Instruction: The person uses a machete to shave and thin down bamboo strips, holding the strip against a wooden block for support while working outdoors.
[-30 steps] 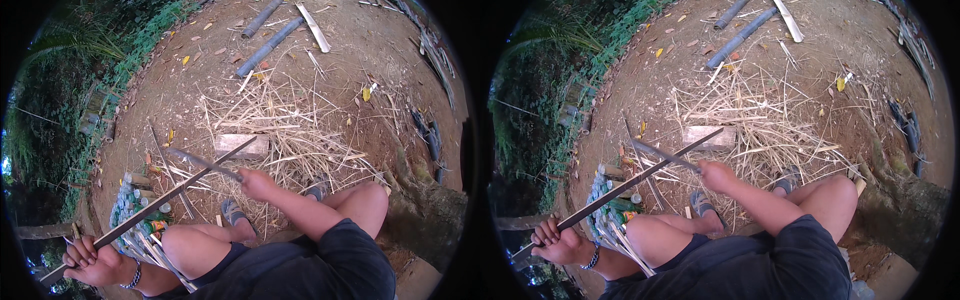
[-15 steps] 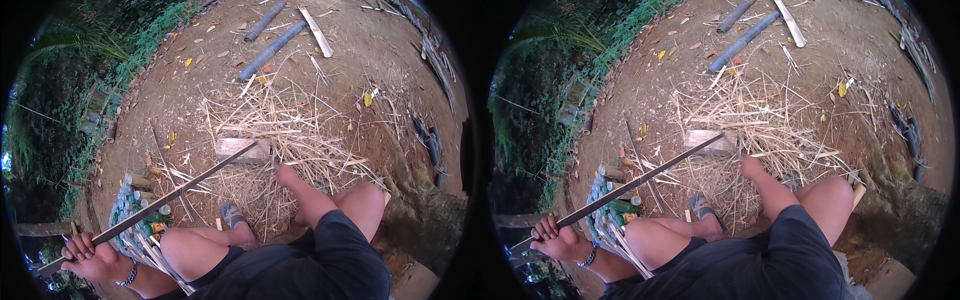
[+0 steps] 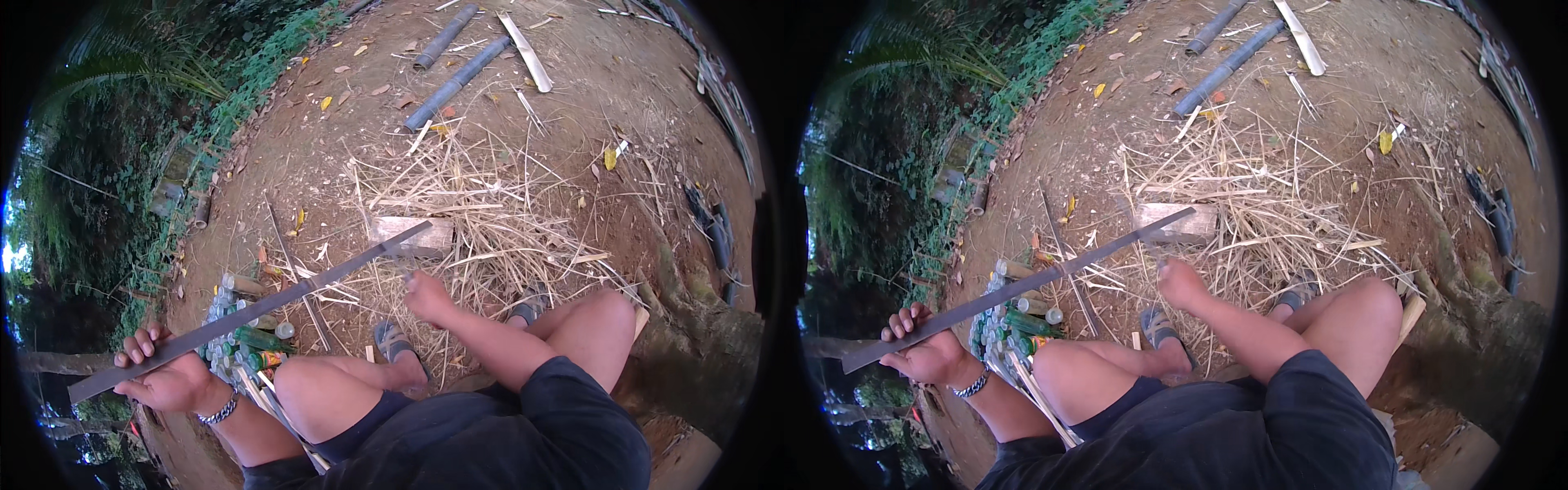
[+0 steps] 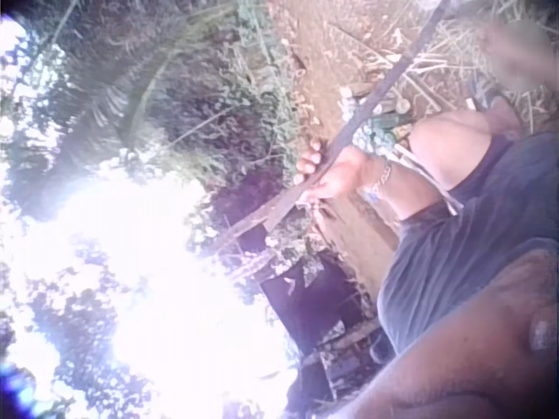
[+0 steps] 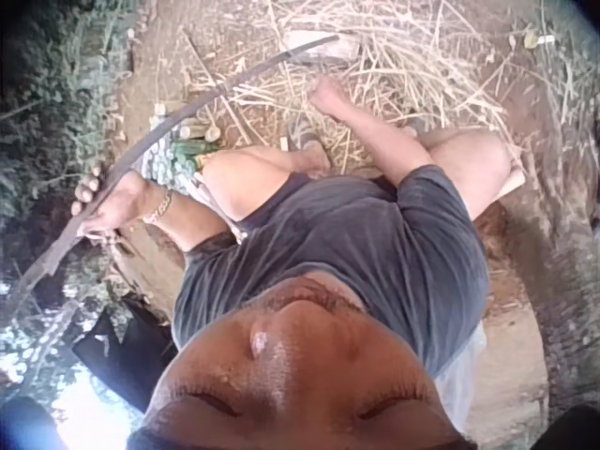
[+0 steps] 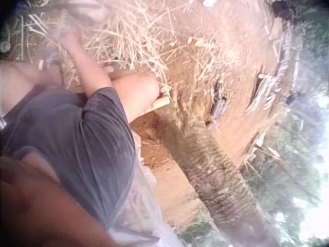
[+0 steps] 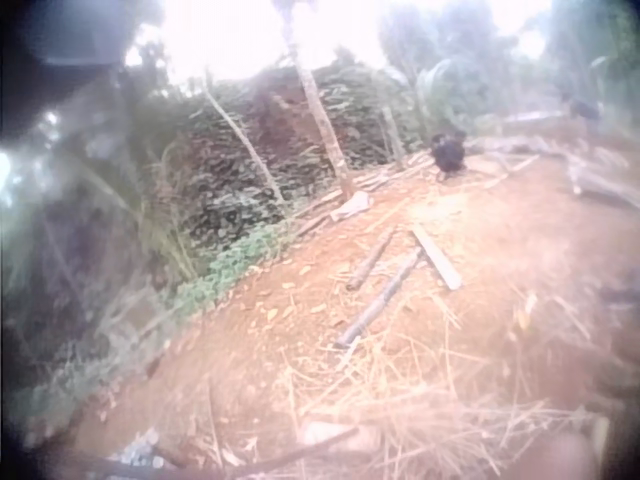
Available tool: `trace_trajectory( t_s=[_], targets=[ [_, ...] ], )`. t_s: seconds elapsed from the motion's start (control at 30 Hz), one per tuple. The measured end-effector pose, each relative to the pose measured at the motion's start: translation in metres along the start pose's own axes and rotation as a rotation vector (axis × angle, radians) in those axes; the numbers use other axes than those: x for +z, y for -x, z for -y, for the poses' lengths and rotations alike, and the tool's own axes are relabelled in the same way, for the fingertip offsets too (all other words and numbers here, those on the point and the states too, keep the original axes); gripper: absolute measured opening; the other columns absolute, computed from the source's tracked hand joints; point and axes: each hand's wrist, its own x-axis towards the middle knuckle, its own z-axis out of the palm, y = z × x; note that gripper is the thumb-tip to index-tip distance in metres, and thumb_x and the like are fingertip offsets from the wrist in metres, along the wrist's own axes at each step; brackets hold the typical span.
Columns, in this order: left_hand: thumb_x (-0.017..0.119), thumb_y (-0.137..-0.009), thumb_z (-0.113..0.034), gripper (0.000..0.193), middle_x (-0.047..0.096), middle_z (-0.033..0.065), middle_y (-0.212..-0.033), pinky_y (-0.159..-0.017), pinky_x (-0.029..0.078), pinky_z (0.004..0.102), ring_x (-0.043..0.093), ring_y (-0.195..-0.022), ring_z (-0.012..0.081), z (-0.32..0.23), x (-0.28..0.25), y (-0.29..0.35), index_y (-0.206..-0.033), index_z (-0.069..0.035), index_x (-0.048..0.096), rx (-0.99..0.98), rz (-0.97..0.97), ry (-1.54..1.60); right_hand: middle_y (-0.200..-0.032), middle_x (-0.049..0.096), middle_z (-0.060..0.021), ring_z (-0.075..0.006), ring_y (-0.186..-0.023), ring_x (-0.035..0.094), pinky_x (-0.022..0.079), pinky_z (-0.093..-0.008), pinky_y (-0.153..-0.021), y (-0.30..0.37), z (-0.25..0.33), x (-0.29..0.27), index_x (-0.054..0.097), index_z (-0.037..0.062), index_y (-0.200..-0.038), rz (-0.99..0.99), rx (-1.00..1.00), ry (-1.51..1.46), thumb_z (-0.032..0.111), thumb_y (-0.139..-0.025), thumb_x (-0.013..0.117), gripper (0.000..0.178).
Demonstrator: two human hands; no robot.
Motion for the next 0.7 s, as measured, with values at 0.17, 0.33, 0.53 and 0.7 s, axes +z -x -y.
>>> trace_trajectory(
  t_s=[0.17,0.33,0.53,0.7],
  targets=[
    [0.055,-0.091,-0.045,0.037,0.039,-0.0026,-0.057,-0.041,0.03,0.0195,0.036,-0.045,0.0066,-0.01,-0.003,0.007,-0.08,-0.009,0.052,0.026,-0.011,0.059,-0.08,0.063,-0.0202,-0.0379,-0.078,0.062,0.049,-0.0471,-0.07,0.055,0.089,0.006,0.05,0.0003,-0.103,0.06,-0.358,-0.064,0.011,-0.078,0.056,0.027],
    [0.051,-0.092,-0.049,0.041,0.038,-0.003,-0.054,-0.038,0.027,0.0185,0.035,-0.043,0.0061,-0.006,0.028,0.019,-0.078,-0.01,0.052,0.091,-0.165,-0.077,-0.08,0.062,-0.0215,-0.0394,-0.077,0.061,0.048,-0.0496,-0.069,0.038,0.047,-0.008,0.05,0.0015,-0.096,0.006,-0.178,0.041,0.011,-0.078,0.056,0.021],
    [0.048,-0.093,-0.048,0.041,0.037,-0.0032,-0.054,-0.038,0.027,0.0185,0.034,-0.042,0.0064,-0.012,0.028,0.022,-0.076,-0.011,0.051,0.105,-0.205,-0.082,-0.081,0.063,-0.0208,-0.0377,-0.077,0.063,0.049,-0.0478,-0.07,0.057,0.081,-0.009,0.051,0.0014,-0.098,0.073,-0.291,0.02,0.011,-0.079,0.055,0.021],
    [0.046,-0.095,-0.048,0.042,0.038,-0.0032,-0.055,-0.038,0.027,0.0183,0.034,-0.043,0.0062,0.0,0.026,0.012,-0.075,-0.011,0.05,0.115,-0.263,-0.135,-0.078,0.063,-0.0222,-0.0394,-0.075,0.063,0.049,-0.0487,-0.07,0.017,0.003,-0.019,0.05,-0.0001,-0.102,-0.025,-0.128,0.119,0.012,-0.081,0.054,0.025]
  ],
)
